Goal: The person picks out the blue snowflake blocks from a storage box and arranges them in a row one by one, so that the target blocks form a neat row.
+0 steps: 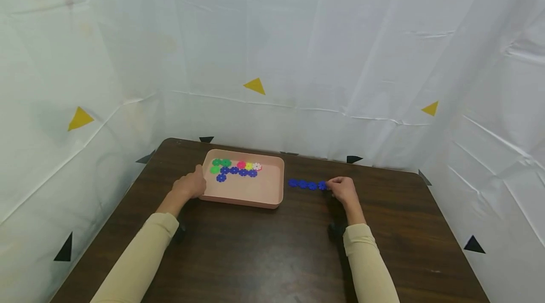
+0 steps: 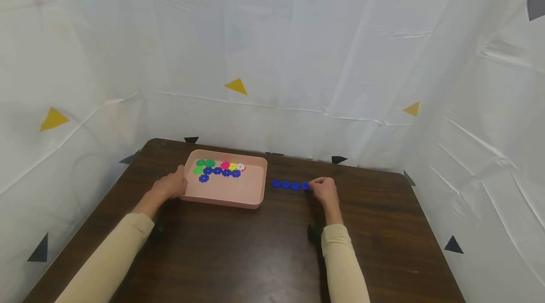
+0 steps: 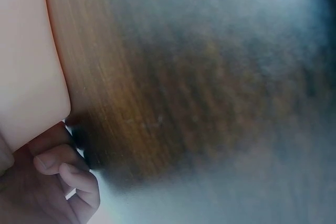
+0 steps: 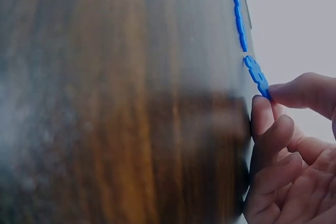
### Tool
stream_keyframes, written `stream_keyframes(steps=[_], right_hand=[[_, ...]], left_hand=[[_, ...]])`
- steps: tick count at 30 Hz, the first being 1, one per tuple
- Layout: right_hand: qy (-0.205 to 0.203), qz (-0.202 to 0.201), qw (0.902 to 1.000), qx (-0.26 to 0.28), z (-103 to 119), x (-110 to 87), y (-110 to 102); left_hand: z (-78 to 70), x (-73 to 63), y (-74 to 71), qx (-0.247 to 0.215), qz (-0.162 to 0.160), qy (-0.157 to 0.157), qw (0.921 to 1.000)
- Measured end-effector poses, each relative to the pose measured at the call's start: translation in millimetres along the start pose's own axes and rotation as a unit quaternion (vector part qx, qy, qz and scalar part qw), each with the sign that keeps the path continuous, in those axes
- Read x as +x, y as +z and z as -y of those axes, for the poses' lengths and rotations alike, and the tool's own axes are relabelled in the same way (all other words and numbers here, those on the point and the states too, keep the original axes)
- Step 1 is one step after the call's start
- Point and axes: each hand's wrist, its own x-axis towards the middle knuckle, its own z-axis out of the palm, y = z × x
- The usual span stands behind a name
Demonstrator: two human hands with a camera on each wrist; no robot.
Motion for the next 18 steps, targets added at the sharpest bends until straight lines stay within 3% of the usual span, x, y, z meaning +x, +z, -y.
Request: stream_keyframes(steps=[11,18], right_hand=[[0.011,0.006,0.9999,0.006,1.4,-1.1,-2.8],[0.015,0.008,0.9998,0.014,-3.0,1.6,-2.6]], left_hand=[[-0.2,-6.6,-2.9,0.0,-0.003,0.009,1.0],[1.9,-2.4,-2.3,-0.002,0.003,0.007,1.0]])
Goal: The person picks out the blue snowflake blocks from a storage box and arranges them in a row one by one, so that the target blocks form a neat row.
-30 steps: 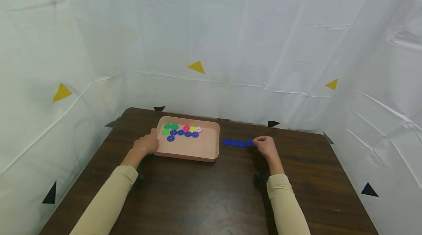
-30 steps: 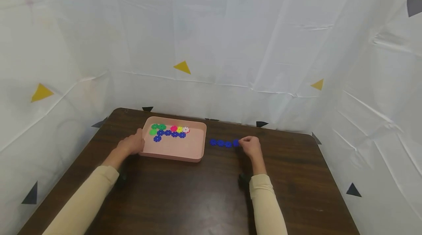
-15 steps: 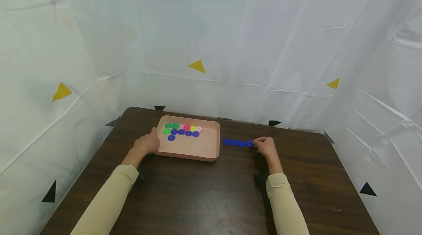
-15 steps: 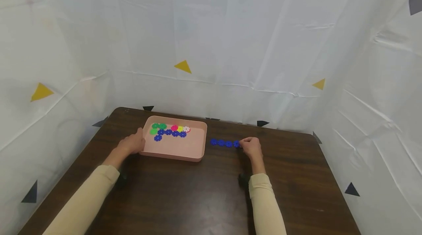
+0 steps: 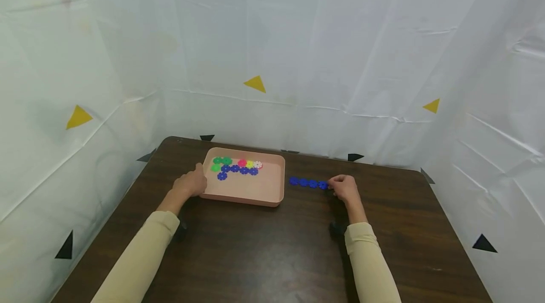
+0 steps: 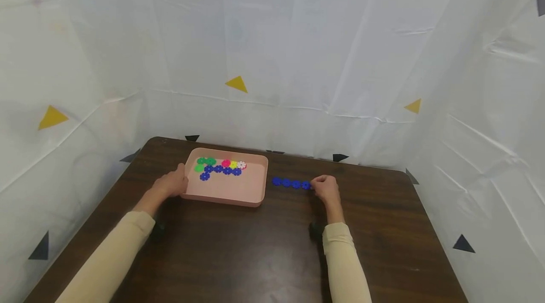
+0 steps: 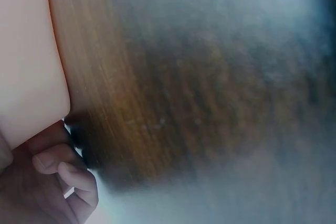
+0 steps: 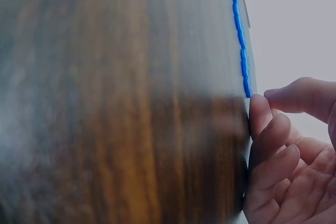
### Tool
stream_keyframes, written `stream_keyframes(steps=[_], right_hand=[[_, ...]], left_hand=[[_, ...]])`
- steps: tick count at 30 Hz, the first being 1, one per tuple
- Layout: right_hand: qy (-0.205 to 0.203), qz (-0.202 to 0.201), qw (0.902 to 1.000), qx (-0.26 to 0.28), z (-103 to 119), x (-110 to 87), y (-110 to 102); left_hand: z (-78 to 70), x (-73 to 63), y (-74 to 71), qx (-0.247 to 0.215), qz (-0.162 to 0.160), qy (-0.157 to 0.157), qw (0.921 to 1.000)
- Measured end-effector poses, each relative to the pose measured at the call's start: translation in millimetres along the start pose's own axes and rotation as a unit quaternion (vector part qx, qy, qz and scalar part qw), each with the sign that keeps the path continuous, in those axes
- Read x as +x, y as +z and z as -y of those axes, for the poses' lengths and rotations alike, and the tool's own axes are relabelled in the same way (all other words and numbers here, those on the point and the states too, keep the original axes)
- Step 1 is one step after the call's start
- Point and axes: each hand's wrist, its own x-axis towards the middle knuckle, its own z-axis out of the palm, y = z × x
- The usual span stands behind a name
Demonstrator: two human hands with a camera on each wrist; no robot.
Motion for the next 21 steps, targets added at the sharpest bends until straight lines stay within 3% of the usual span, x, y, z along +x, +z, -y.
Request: stream_keyframes(steps=[21], right_hand=[[-0.003,0.016,0.9981,0.059,6.5,-6.6,-1.3]], left_hand=[[1.8,0.4,1.4,-0.009,0.001,-0.001,1.0]])
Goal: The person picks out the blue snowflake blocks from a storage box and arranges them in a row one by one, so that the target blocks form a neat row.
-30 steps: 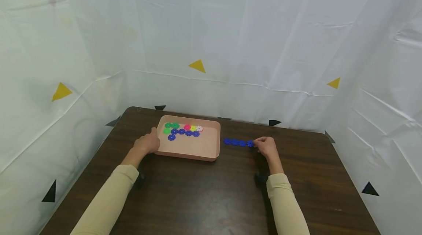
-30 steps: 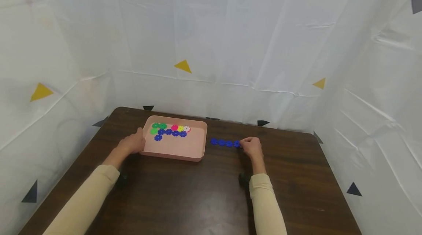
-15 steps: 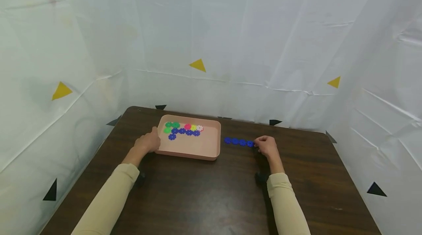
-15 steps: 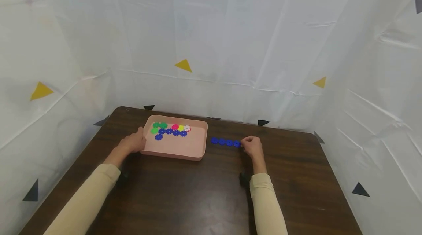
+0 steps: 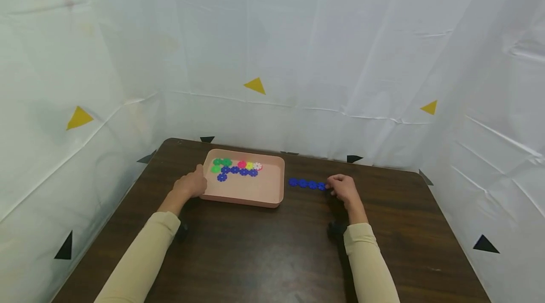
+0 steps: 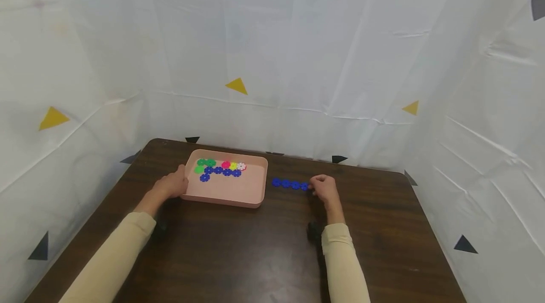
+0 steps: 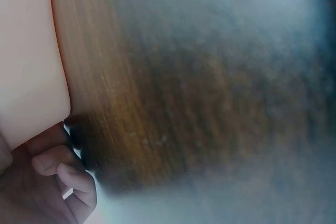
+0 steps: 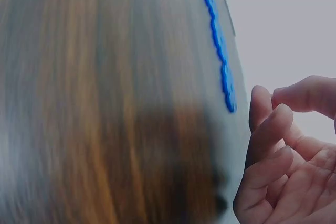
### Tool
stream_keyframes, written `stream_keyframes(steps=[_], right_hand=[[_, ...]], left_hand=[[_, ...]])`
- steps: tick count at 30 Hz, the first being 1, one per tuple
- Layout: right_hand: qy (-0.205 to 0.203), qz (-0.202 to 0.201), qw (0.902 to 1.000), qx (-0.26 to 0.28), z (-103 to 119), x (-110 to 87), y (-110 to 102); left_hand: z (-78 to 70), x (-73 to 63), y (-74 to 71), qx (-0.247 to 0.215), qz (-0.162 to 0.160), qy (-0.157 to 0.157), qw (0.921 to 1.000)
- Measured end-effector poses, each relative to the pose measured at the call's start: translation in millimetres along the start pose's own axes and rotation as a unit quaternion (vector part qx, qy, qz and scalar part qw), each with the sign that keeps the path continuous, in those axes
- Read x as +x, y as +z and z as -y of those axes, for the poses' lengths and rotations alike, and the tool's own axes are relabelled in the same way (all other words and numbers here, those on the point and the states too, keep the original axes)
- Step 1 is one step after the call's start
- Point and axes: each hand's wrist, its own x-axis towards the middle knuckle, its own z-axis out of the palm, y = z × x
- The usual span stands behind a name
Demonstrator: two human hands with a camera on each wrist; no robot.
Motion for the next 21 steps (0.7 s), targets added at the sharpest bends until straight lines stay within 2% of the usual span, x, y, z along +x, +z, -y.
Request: stream_keyframes(steps=[11,21], right_hand=[[-0.058,-0.005,0.9983,0.008,31,-3.0,29],[-0.074,0.018,0.9971,-0.001,67,-11.9,70]], left_hand=[[0.0,-0.3,1.9,-0.005,-0.004,-0.005,1.0],[-0.5,5.2,1.6,0.001,0.0,-0.011,0.9999]])
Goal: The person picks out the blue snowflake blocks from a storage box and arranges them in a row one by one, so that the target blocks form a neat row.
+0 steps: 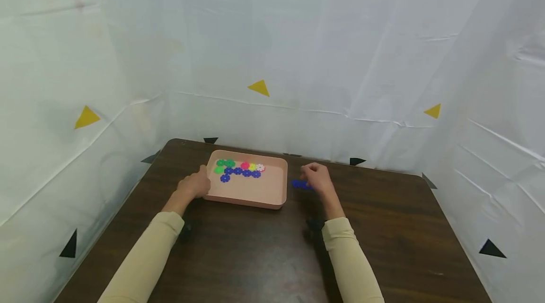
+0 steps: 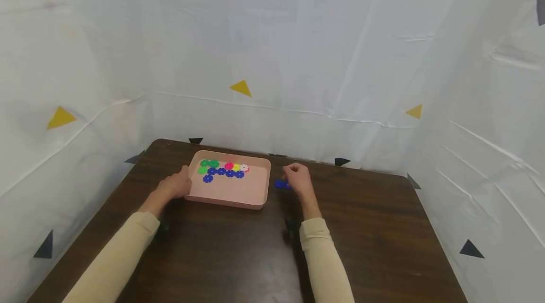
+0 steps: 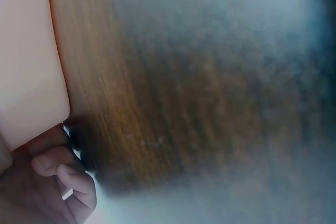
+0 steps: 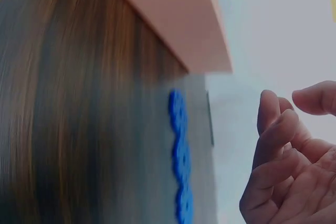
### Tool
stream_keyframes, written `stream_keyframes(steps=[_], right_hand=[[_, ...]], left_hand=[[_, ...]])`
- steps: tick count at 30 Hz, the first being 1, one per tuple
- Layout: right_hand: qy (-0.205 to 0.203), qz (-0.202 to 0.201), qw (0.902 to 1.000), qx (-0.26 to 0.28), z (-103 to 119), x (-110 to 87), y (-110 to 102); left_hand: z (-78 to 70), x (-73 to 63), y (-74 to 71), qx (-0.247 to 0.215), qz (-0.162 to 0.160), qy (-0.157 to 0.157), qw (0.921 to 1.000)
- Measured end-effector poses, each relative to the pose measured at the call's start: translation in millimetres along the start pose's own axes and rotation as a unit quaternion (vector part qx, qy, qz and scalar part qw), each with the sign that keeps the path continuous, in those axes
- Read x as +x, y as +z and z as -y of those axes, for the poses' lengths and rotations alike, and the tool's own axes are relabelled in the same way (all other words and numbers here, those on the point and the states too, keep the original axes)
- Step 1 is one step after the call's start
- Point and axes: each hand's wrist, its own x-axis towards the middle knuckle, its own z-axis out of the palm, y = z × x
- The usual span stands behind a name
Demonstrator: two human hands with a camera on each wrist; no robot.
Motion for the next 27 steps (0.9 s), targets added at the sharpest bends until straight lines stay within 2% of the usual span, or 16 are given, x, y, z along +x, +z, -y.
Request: stream_keyframes(steps=[7,11,17,22,27], right_hand=[[-0.015,0.014,0.9996,0.021,22,2.1,36],[-0.019,0.024,0.9995,0.01,32,2.1,58],[-0.043,0.061,0.9972,-0.002,43,-2.7,89],[-0.053,0.092,0.9936,-0.041,49,-5.2,113],[-0.036,0.128,0.9882,-0.077,45,-2.8,135]], left_hand=[[0.4,-4.1,-0.1,0.0,-0.007,0.002,1.0],[-1.0,-7.0,-1.3,-0.006,-0.009,0.008,0.9999],[-0.3,-7.0,-1.2,-0.002,-0.007,0.008,0.9999],[-0.2,-2.5,-0.4,-0.002,-0.006,0.008,0.9999],[-0.3,6.6,6.1,-0.001,0.0,0.004,1.0]])
